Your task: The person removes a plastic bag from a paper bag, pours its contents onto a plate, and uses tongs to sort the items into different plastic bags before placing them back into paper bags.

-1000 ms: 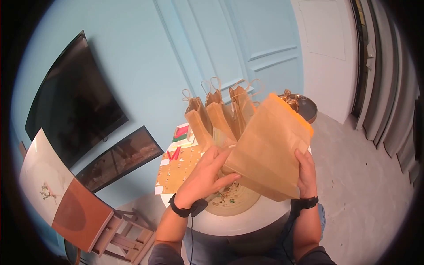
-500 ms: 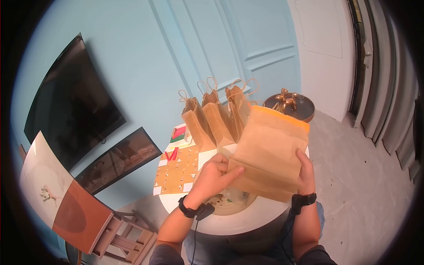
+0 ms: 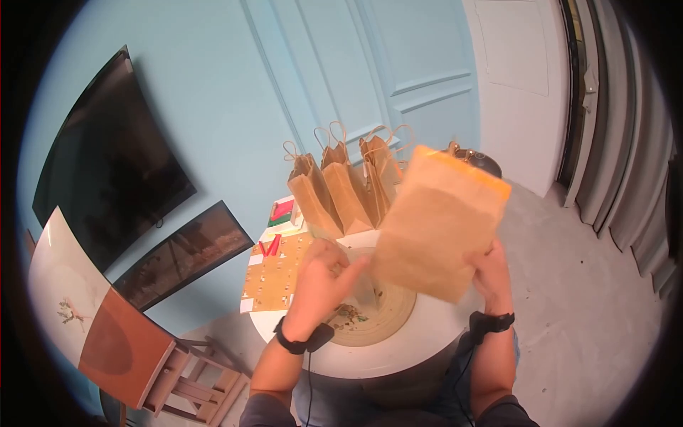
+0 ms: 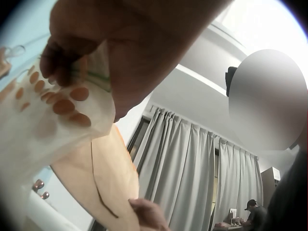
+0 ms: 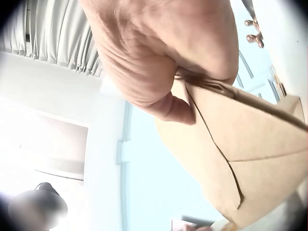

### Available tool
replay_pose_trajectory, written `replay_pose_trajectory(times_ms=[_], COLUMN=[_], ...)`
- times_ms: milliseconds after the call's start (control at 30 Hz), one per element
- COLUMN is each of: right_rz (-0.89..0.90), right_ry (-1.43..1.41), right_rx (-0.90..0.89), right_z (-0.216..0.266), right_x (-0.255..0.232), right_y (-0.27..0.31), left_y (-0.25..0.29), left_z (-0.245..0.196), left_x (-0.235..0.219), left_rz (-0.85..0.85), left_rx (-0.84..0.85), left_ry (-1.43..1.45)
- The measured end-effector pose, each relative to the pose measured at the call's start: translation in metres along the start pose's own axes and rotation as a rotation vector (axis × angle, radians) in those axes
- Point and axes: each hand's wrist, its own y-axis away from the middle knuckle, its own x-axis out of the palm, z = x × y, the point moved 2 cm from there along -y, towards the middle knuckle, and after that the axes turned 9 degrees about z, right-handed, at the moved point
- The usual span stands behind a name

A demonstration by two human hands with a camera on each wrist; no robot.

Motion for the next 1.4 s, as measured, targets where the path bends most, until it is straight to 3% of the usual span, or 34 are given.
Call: replay_pose_trajectory(times_ms=[100, 200, 300, 333, 400, 500, 633, 700, 800, 867, 933, 1000, 1100, 1133, 1300, 1400], right_rz=[-0.143, -0.185, -0.105, -0.104, -0.105, -0.106, -0.145, -0.192, -0.305, -0.223, -0.095, 0.089, 0.384, 0.511, 0.840, 0.851], right_ry=[0.115, 0.268, 0.545, 0.806, 1.328, 1.632, 1.636, 1.581, 1.705, 1.563, 1.288, 0.941, 0.886, 0.925, 1.030, 1.059], right_rx=[-0.078, 0.077, 0.286, 0.327, 0.397, 0.588, 0.598, 0.538, 0.190, -0.117, -0.118, -0.054, -0.107, -0.179, -0.151, -0.167], right_z=[0.018, 0.016, -0.052, -0.064, -0.078, -0.095, -0.099, -0.081, -0.054, -0.039, 0.007, 0.027, 0.053, 0.055, 0.044, 0.037], right_x=[-0.028, -0.076, -0.170, -0.179, -0.188, -0.185, -0.178, -0.165, -0.142, -0.122, -0.027, 0.038, 0.129, 0.149, 0.198, 0.203], right_y=[-0.034, -0.087, -0.151, -0.162, -0.178, -0.200, -0.194, -0.182, -0.168, -0.151, -0.105, -0.063, 0.004, 0.020, 0.054, 0.054], left_y=[0.003, 0.009, 0.015, 0.017, 0.023, 0.029, 0.036, 0.040, 0.042, 0.044, 0.044, 0.049, 0.060, 0.065, 0.090, 0.100], left_z=[0.000, -0.009, -0.001, 0.002, 0.004, 0.005, 0.002, 0.001, 0.004, 0.007, 0.004, -0.002, -0.014, -0.019, -0.033, -0.026], left_x=[-0.034, -0.062, -0.072, -0.074, -0.077, -0.082, -0.086, -0.089, -0.085, -0.077, -0.068, -0.060, -0.045, -0.040, -0.022, -0.013], left_rz=[-0.077, -0.091, -0.094, -0.095, -0.067, -0.019, -0.054, -0.039, -0.014, 0.004, 0.038, 0.101, 0.172, 0.193, 0.189, 0.168], left_rx=[0.065, 0.018, -0.028, -0.035, 0.030, 0.090, 0.027, -0.040, -0.126, -0.153, -0.155, -0.153, -0.099, -0.070, 0.113, 0.130], left_ry=[-0.010, 0.041, 0.105, 0.122, 0.021, -0.039, -0.057, 0.006, 0.093, 0.111, 0.101, 0.159, 0.195, 0.197, 0.162, 0.141])
